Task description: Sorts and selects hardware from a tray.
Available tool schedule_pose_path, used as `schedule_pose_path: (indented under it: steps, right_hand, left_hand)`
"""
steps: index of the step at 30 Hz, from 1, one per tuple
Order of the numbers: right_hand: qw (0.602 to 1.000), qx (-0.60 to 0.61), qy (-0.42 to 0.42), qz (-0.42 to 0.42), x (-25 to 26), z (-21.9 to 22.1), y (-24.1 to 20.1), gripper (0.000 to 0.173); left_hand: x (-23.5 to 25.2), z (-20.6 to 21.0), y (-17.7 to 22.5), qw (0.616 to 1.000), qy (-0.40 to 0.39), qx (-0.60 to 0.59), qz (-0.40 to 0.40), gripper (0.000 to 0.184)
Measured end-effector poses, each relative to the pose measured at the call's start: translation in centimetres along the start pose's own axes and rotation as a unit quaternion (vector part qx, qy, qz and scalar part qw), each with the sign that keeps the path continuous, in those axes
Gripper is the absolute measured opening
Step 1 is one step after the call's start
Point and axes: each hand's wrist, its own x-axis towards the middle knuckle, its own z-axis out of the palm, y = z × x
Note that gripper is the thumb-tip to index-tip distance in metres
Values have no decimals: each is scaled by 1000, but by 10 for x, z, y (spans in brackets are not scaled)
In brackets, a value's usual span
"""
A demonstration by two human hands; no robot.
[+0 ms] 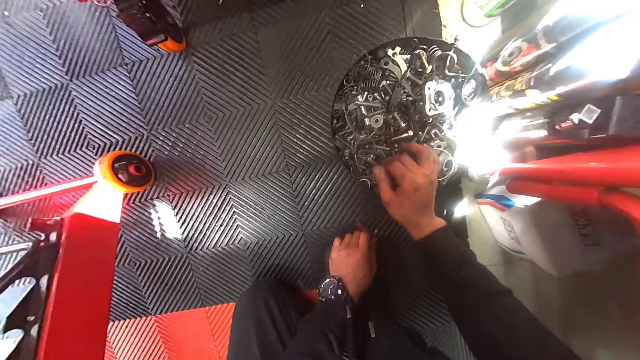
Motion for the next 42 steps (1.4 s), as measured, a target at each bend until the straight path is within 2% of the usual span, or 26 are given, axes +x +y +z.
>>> schedule_pose_path:
  steps: [1, 4, 5, 9, 11, 16, 21, 25, 34, 37, 40, 42]
  right_hand:
    - [1000, -2, -3, -2, 4, 1, 0, 26]
    - [993, -55, -107, 7, 9, 2, -5, 38]
    - [992, -57, -116, 5, 8, 3, -6, 37]
    - [999, -12, -45, 11, 8, 0, -5, 23]
    - [999, -36, -34, 14, 19, -4, 0, 24]
    - [986, -120, -106, 45, 46, 0, -2, 35]
    - [985, -126, -95, 65, 46, 5, -8, 25]
    - [983, -143, -98, 66, 42, 4, -8, 23]
    - [974, -144, -163, 65, 51, -6, -7, 22]
    - [970, -149, -172, 82, 54, -7, -12, 22]
    - [980, -117, -146, 63, 50, -1, -4, 27]
    - [985, -97, -132, 59, 41, -1, -2, 30]
  left_hand:
    - [0, 0, 0, 1000, 0, 0, 0, 28]
    - [-1, -1, 1, 1000, -10, -3, -3, 28]
    - [-1, -1, 0, 1000, -11, -2, -2, 27]
    - [0, -1, 0, 1000, -5, 2, -3, 27]
    - [0, -2, 1, 1000, -2, -1, -6, 27]
    - [1, -3, 0, 1000, 16, -22, -9, 26]
    - [1, -2, -1, 999, 31, -31, -15, 26]
    - [1, -1, 0, 999, 42, -32, -13, 25]
    - [2, -4, -1, 999, 34, -28, -11, 27]
    - [6, -14, 1, 994, -10, -82, -68, 29]
    - [22, -31, -3, 957, -57, -227, -169, 27]
    - [35, -42, -16, 950, -55, -269, -147, 22]
